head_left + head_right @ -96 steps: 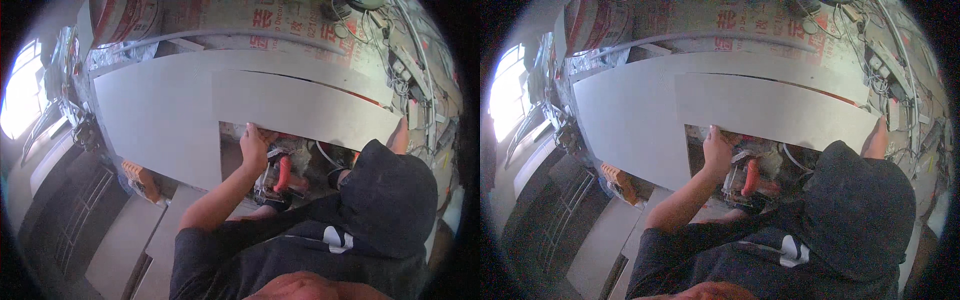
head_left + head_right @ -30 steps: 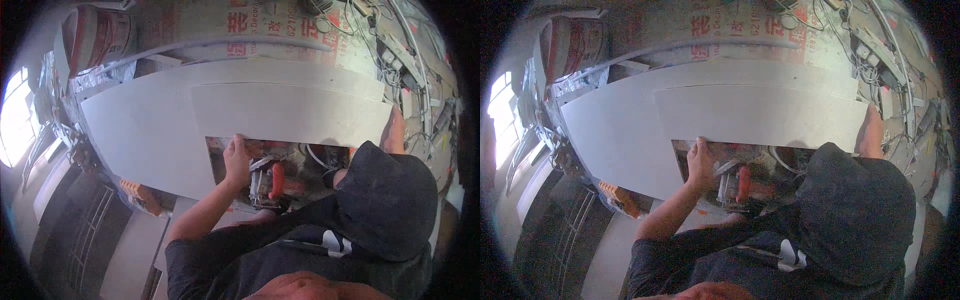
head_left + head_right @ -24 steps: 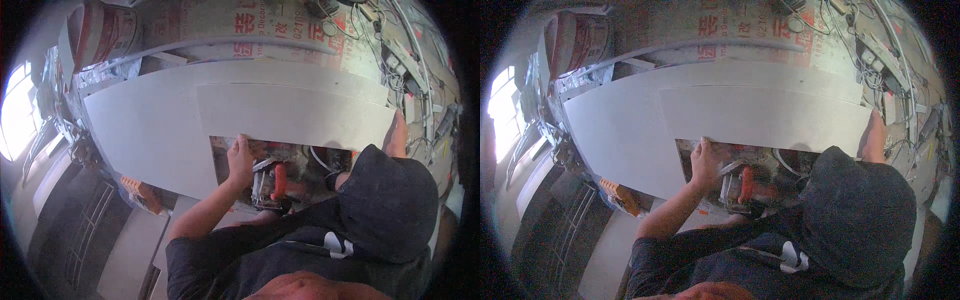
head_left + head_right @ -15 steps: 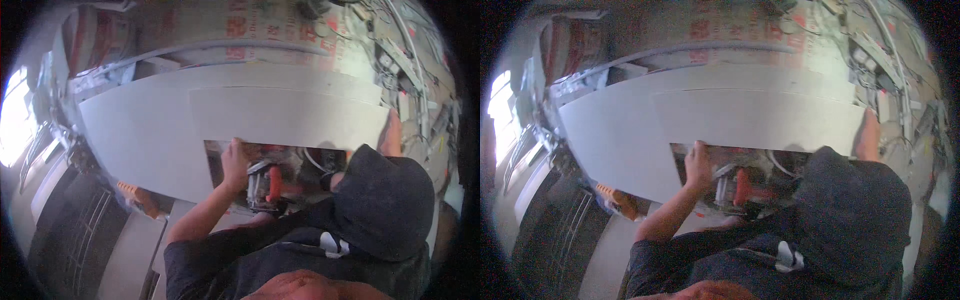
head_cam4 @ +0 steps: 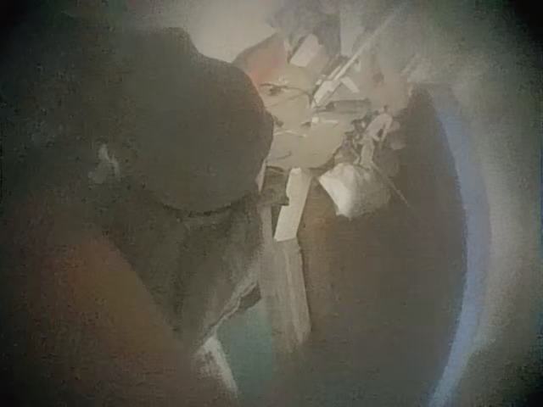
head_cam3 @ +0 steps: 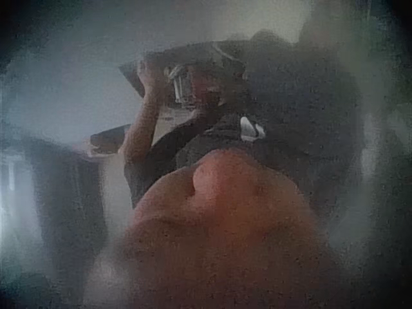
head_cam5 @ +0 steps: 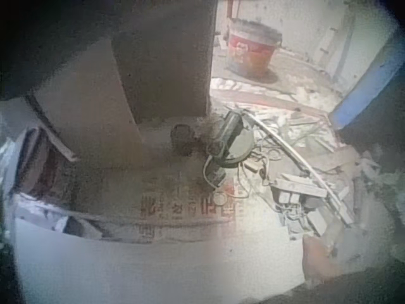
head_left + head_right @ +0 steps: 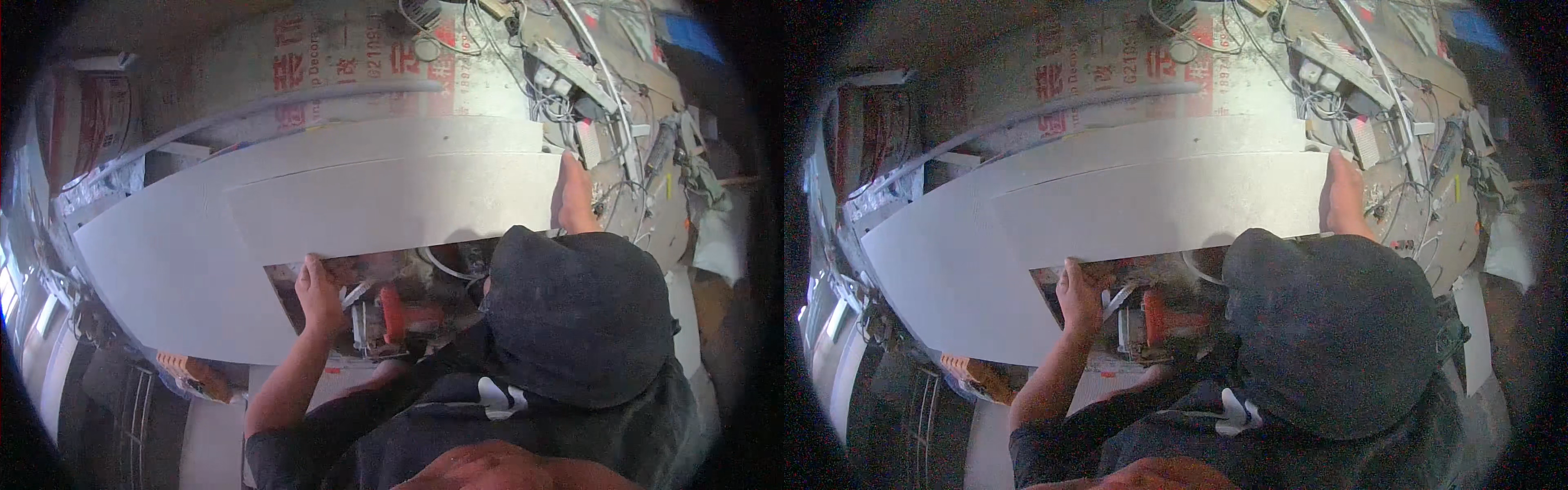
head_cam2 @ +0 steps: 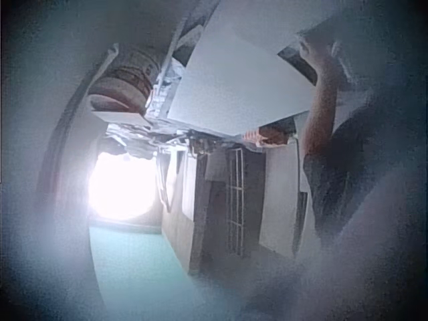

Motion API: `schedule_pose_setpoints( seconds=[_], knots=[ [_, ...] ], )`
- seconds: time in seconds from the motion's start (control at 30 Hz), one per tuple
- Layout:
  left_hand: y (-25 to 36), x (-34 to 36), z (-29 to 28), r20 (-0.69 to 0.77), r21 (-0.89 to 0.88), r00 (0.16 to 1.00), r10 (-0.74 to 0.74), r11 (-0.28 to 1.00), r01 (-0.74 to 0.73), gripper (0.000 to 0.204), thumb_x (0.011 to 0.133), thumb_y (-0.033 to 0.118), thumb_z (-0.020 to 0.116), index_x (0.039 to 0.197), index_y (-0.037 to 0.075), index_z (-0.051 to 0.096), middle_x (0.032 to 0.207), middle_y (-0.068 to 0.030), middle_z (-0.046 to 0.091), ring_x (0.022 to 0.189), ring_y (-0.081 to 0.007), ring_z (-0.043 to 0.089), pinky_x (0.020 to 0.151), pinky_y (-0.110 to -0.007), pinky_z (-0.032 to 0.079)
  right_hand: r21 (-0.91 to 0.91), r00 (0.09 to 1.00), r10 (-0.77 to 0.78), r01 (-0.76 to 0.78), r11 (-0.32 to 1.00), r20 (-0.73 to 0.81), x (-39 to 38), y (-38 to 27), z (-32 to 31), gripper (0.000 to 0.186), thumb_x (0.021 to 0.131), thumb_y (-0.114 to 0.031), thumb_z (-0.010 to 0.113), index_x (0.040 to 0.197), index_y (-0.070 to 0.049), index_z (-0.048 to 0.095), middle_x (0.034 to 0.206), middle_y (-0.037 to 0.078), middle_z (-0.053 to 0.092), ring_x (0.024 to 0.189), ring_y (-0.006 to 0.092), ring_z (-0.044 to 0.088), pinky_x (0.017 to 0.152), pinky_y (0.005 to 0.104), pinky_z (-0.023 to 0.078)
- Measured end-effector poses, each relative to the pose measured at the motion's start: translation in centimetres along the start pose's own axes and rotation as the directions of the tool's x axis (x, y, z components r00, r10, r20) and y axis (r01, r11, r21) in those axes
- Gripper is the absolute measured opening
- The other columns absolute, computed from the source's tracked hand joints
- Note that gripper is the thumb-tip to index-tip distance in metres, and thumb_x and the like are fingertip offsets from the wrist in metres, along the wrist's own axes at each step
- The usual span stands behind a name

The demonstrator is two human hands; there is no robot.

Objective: Cutting a white board using a handheld circular saw on a renovation site.

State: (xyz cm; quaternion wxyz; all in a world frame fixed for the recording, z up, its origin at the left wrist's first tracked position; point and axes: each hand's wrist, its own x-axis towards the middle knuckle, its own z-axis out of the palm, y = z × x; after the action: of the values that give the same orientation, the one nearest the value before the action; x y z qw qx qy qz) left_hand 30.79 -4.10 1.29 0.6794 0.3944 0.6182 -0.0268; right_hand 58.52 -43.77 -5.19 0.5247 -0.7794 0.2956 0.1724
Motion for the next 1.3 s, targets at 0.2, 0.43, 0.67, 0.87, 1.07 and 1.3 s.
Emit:
schedule_pose_setpoints(
  seconds=[0.2,0.43,0.67,0.87,1.07,1.3],
  knots=[
    [-1.2,0.9,-1.1,-0.052,0.056,0.999,-0.004,0.998,0.007,0.04,0.109,0.035,0.04,0.106,-0.001,0.059,0.094,-0.0095,0.068,0.084,-0.0214,0.07,0.071,-0.037,0.059,0.202,0.994,0.041,-0.062,0.977,0.104,1.5,1.5,-0.8,0.043,0.102,-0.033,0.053,0.117,0.006,0.061,0.113,0.011,0.065,0.1,0.021,0.057,0.092,0.0365,0.043],
    [1.8,-1.1,1.1,0.019,0.105,0.999,-0.036,0.994,0.034,0.044,0.109,0.036,0.039,0.115,-0.003,0.057,0.1,-0.0138,0.069,0.088,-0.0245,0.07,0.075,-0.038,0.059,0.295,0.974,0.105,-0.163,0.942,0.202,2.3,2.0,-1.3,0.041,0.104,-0.032,0.046,0.128,-0.001,0.058,0.128,0.009,0.063,0.119,0.0209,0.057,0.107,0.0343,0.038],
    [1.0,-0.6,0.8,0.024,0.054,1.0,-0.015,0.998,0.014,0.047,0.109,0.038,0.037,0.115,-0.004,0.056,0.103,-0.0152,0.07,0.094,-0.026,0.072,0.079,-0.039,0.06,0.301,0.971,0.106,-0.169,0.938,0.215,0.5,-0.1,-0.3,0.042,0.104,-0.033,0.047,0.128,0.0,0.058,0.129,0.01,0.063,0.119,0.022,0.057,0.106,0.0336,0.039],
    [0.3,0.0,-0.2,0.056,0.063,0.998,-0.006,0.998,0.003,0.046,0.109,0.038,0.037,0.115,-0.003,0.056,0.103,-0.0161,0.07,0.092,-0.0261,0.072,0.079,-0.039,0.06,0.288,0.978,0.09,-0.143,0.947,0.19,0.7,0.3,-0.5,0.04,0.104,-0.032,0.049,0.127,0.0,0.058,0.127,0.01,0.063,0.117,0.0209,0.058,0.105,0.0333,0.039],
    [0.0,0.1,0.2,-0.004,0.024,0.999,-0.044,0.999,0.044,0.047,0.109,0.04,0.039,0.116,-0.003,0.056,0.102,-0.0157,0.069,0.091,-0.0264,0.072,0.078,-0.039,0.06,0.273,0.986,0.073,-0.113,0.956,0.151,1.0,0.6,-0.6,0.039,0.104,-0.031,0.05,0.127,0.0,0.057,0.126,0.009,0.063,0.116,0.0199,0.058,0.104,0.0329,0.04],
    [0.6,-0.2,0.6,-0.01,-0.006,0.998,-0.064,0.998,0.064,0.046,0.109,0.039,0.039,0.116,-0.003,0.056,0.103,-0.0148,0.069,0.092,-0.026,0.072,0.079,-0.041,0.06,0.238,0.98,0.135,-0.168,0.957,0.148,1.6,0.9,-0.9,0.039,0.104,-0.031,0.05,0.126,0.001,0.057,0.129,0.009,0.061,0.118,0.0187,0.056,0.105,0.0321,0.039]
  ],
)
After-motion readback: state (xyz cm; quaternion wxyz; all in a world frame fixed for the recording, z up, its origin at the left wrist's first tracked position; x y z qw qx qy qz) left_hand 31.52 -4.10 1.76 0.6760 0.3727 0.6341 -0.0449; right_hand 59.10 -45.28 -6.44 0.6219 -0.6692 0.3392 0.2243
